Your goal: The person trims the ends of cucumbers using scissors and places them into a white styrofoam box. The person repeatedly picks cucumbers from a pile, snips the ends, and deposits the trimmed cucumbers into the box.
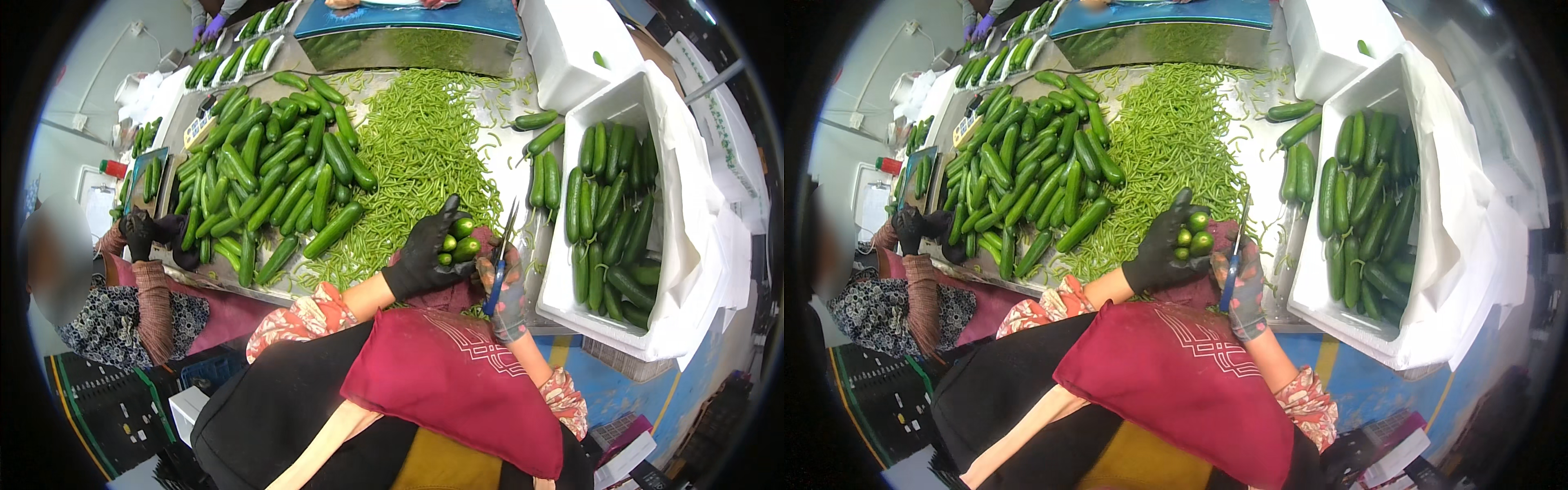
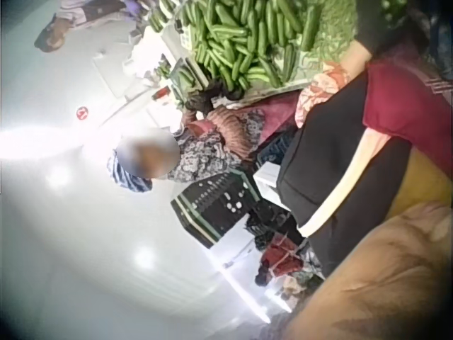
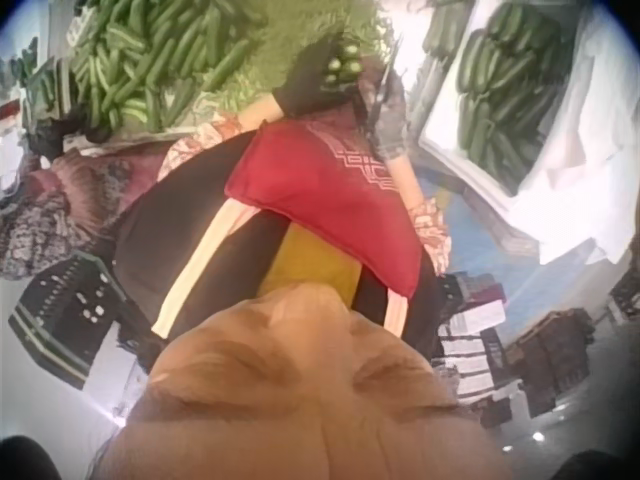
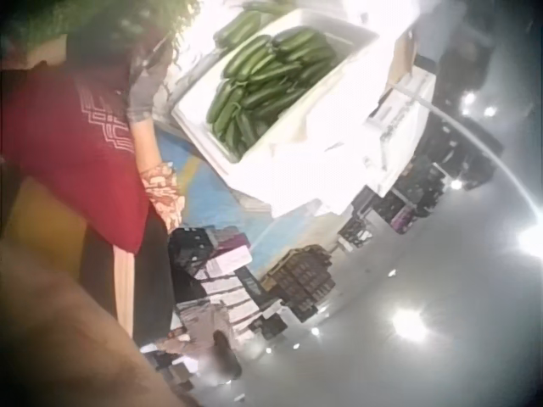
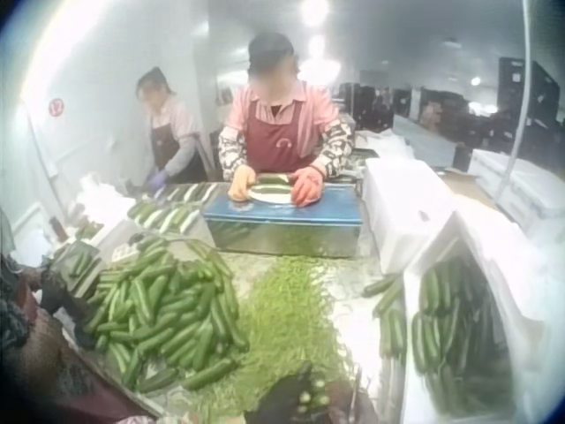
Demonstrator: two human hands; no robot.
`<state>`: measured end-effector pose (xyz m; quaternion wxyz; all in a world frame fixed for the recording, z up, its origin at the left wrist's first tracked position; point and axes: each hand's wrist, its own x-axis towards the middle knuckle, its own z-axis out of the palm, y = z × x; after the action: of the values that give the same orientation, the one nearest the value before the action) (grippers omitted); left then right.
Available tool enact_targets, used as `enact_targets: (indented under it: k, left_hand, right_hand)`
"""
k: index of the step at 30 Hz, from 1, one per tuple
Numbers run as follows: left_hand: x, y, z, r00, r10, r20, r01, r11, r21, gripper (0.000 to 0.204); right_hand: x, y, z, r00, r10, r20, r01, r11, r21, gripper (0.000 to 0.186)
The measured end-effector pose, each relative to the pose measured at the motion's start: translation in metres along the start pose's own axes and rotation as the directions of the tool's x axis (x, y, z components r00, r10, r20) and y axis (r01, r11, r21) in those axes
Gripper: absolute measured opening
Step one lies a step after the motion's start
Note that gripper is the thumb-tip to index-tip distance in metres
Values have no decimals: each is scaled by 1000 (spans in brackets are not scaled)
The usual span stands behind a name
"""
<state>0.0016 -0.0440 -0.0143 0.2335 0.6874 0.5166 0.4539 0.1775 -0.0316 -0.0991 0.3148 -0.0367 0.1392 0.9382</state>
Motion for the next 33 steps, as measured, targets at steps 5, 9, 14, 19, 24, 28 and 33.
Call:
enact_targets:
  k: [5,9,14,19,24,28,33]
  left_hand:
    - [-4,-8,7,986,111,-124,-98,989,107,63]
    - [-8,-9,14,954,257,-151,-226,954,196,83]
    - [-11,-10,20,938,330,-106,-290,915,281,86]
    - [-11,-12,24,936,329,-129,-285,918,275,80]
    - [-12,-15,23,922,365,-133,-315,903,293,79]
    - [-10,-10,23,929,355,-107,-305,895,325,85]
    - [-9,-6,17,945,316,-82,-282,916,285,88]
  right_hand:
    - [7,14,-10,889,-455,-56,237,561,-793,38]
    - [-5,37,65,887,-447,-114,-110,36,-993,59]
    - [-11,28,4,908,-418,0,24,52,-998,47]
    - [-2,26,-10,895,-429,-122,43,356,-933,43]
    - [-6,29,0,876,-479,-56,-25,69,-997,47]
    - [0,26,-16,858,-506,-93,-51,97,-994,48]
    - [-10,41,41,780,-622,73,105,14,-994,50]
